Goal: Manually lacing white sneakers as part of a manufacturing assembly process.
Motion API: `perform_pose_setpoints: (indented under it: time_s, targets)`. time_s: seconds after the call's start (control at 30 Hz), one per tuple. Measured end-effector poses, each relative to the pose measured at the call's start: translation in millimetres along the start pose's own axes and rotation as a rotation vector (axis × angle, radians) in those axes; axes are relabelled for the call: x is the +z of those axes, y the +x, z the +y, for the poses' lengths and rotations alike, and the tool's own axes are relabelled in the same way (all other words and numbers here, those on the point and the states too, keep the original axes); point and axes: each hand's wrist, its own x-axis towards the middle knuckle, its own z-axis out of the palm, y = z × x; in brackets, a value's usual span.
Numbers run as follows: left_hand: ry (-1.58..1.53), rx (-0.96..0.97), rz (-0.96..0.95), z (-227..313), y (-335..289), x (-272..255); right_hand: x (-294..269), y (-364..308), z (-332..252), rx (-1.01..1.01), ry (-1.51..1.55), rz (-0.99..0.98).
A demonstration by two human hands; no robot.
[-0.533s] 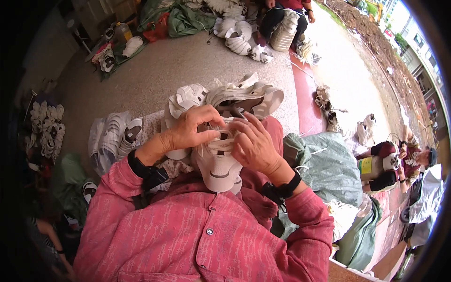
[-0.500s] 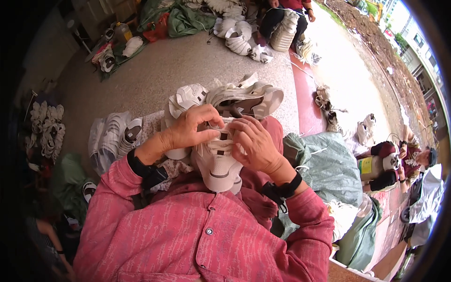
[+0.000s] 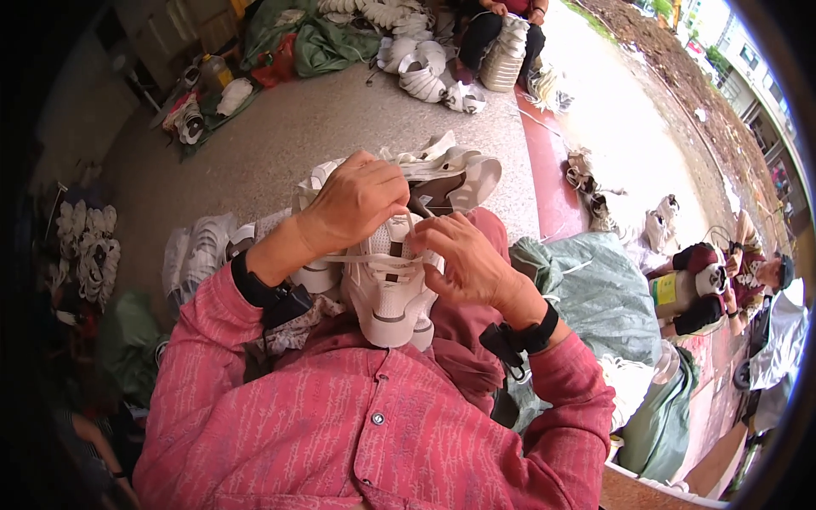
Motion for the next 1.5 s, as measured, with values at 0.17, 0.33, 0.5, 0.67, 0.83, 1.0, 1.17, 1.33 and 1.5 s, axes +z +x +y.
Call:
perform_pose_setpoints:
  time_s: [0.17, 0.33, 0.5, 0.67, 0.83, 1.0, 1.17, 1.33, 1.5]
  targets:
    - [-0.126, -0.110, -0.094, -1.1, -4.3, 10.4, 4.2, -3.5, 3.1, -0.084, -0.123, -0.011]
    - [-0.382, -0.368, -0.169, 7.7, -13.5, 16.6, 11.8, -7.6, 2.6, -0.101, -0.270, -0.022]
    - [-0.383, -0.294, -0.174, -4.1, -27.6, 34.0, 27.9, -12.8, 4.4, -0.130, -0.531, 0.110]
    - [-0.554, -0.331, -0.132, -11.9, -33.8, 38.5, 40.5, -14.2, 9.0, -0.172, -0.559, 0.256]
    - [-1.281, -0.889, -0.342, -11.5, -30.6, 18.2, 30.2, -18.6, 11.2, -0.213, -0.361, 0.183]
    - [-1.334, -0.869, -0.329, -9.5, -28.3, 18.4, 20.6, -31.6, 2.7, -0.113, -0.206, 0.137]
    - [-1.209, -0.783, -0.312, 2.0, -17.8, 9.0, 25.5, -29.0, 4.0, -0.007, 0.012, 0.257]
    - [-1.150, -0.866, -0.309, -4.4, -17.5, 14.4, 13.2, -23.3, 9.6, -0.127, -0.153, 0.089]
    - [-0.623, -0.531, -0.134, 3.5, -11.5, 24.7, 8.8, -19.4, 1.6, -0.215, -0.551, 0.072]
